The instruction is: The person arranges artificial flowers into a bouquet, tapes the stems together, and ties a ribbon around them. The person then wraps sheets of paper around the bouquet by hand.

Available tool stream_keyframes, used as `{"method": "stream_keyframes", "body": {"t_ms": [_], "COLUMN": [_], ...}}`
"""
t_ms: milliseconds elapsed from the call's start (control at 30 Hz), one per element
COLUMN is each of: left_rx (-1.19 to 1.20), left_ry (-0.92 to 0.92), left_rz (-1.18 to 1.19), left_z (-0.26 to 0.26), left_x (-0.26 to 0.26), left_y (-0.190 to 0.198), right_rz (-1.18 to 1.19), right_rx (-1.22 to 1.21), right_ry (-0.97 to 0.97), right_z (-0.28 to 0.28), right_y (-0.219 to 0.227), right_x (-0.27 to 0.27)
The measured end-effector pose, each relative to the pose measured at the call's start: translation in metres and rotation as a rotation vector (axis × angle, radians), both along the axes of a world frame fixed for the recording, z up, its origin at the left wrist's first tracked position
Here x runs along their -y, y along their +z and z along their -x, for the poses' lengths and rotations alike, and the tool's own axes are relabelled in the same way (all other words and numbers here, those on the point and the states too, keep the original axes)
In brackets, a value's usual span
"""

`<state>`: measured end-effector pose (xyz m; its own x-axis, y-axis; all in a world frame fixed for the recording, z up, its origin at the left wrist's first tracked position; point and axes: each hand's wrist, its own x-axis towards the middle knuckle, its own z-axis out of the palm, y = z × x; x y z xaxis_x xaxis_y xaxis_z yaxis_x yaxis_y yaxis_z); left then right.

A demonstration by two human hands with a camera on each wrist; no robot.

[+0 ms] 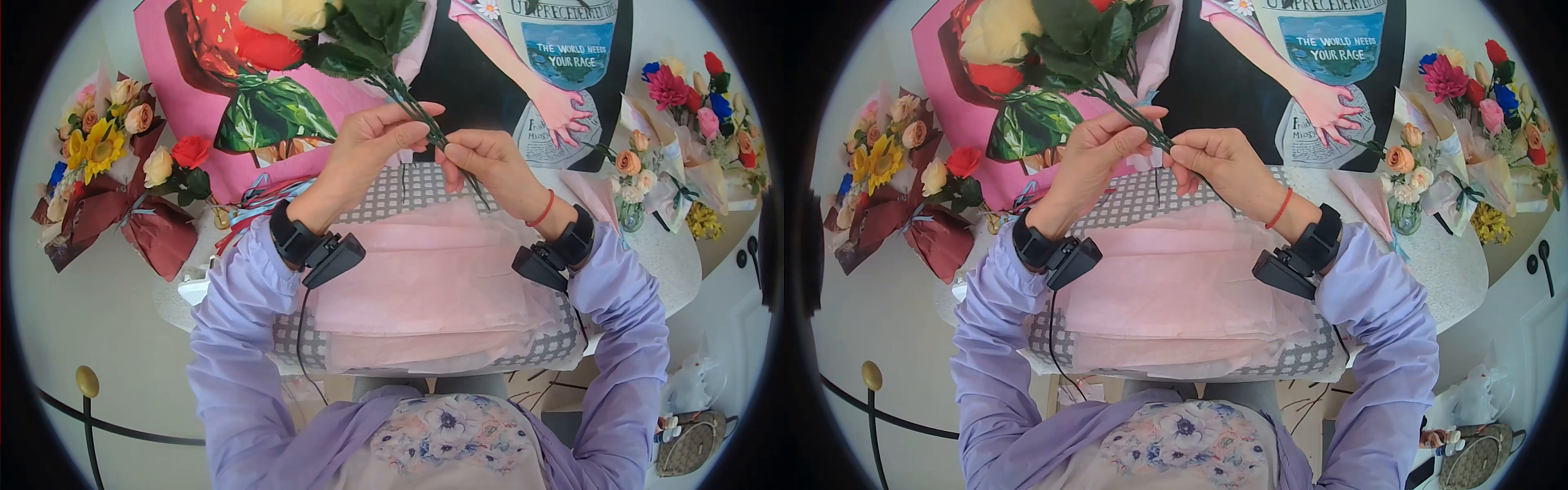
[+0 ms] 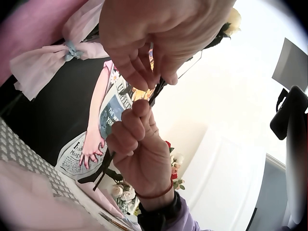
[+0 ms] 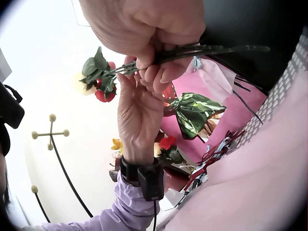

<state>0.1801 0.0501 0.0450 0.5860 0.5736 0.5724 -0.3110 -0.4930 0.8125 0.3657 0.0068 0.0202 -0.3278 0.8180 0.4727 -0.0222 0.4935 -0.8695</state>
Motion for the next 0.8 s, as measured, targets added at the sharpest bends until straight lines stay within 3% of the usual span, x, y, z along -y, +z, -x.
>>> {"method": "stream_keyframes", "body": {"t_ms": [167, 433, 500, 700, 800], "left_rx": [0.030, 0.034, -0.015, -0.021, -0.090], "left_ry": [0.113, 0.113, 0.086, 0.068, 0.240], "left_rz": [0.018, -0.055, -0.043, -0.065, -0.030], "left_z": [0.004, 0.010, 0.012, 0.018, 0.025], "left_x": [0.000, 0.003, 0.004, 0.010, 0.011], "left_y": [-0.007, -0.006, -0.005, 0.004, 0.007], "right_rz": [-0.041, -0.248, -0.130, -0.121, -0.134], "right_rx": [0.006, 0.198, 0.127, 0.098, 0.087], "right_ry": [-0.041, -0.148, -0.068, -0.021, -0.004], "right_z": [0.016, 0.019, 0.019, 0.023, 0.029], "right_y": [0.000, 0.001, 0.000, 0.002, 0.003], "right_x": [0.001, 0.003, 0.003, -0.004, -0.007]}}
